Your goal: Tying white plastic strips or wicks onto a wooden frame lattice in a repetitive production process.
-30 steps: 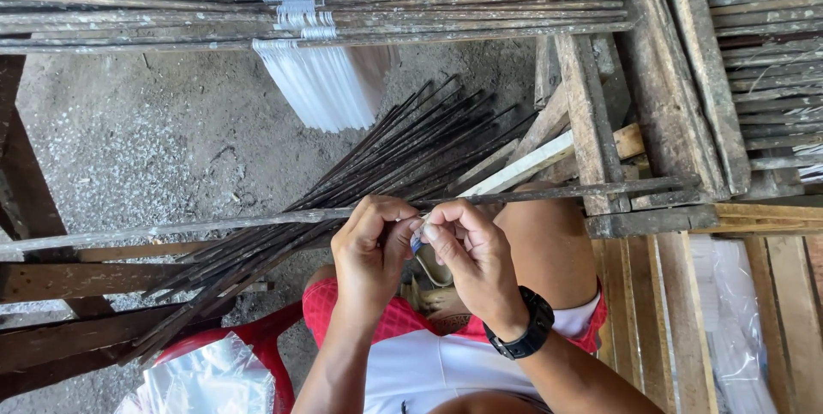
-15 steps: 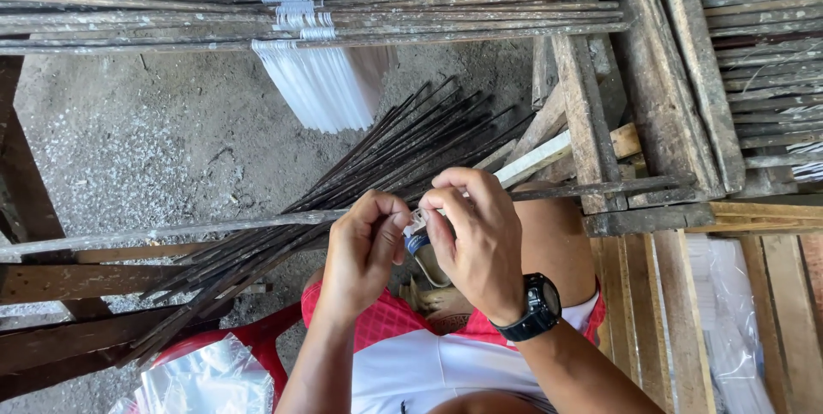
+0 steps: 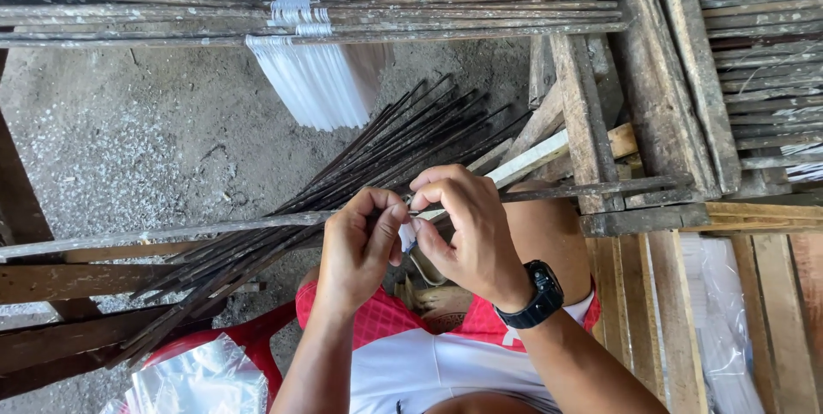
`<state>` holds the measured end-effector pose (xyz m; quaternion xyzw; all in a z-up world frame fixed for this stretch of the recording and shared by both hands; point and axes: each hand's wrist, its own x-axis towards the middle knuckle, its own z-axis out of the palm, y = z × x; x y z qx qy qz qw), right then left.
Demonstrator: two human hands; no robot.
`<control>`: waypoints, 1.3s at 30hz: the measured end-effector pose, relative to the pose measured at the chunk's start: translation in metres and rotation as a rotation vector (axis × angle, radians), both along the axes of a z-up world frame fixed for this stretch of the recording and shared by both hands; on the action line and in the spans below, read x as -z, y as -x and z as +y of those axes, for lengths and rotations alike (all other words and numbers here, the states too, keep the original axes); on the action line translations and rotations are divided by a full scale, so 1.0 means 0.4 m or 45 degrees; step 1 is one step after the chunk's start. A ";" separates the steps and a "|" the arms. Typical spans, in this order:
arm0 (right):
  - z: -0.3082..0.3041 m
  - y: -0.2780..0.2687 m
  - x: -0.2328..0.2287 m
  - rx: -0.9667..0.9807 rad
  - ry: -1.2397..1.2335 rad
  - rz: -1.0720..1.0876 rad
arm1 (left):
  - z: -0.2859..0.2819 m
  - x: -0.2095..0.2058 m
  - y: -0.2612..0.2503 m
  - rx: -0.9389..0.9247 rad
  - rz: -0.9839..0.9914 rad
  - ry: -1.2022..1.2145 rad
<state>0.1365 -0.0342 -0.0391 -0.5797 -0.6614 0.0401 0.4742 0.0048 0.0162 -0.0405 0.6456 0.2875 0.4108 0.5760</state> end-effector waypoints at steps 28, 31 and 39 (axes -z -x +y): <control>-0.024 -0.037 -0.073 -0.368 0.191 0.507 | -0.050 -0.084 -0.002 -0.137 0.464 -0.659; -0.028 -0.048 -0.075 -0.401 0.230 0.568 | -0.043 -0.080 -0.007 -0.181 0.539 -0.798; -0.036 -0.070 -0.069 -0.505 0.240 0.865 | -0.002 -0.039 0.006 -0.371 0.824 -1.300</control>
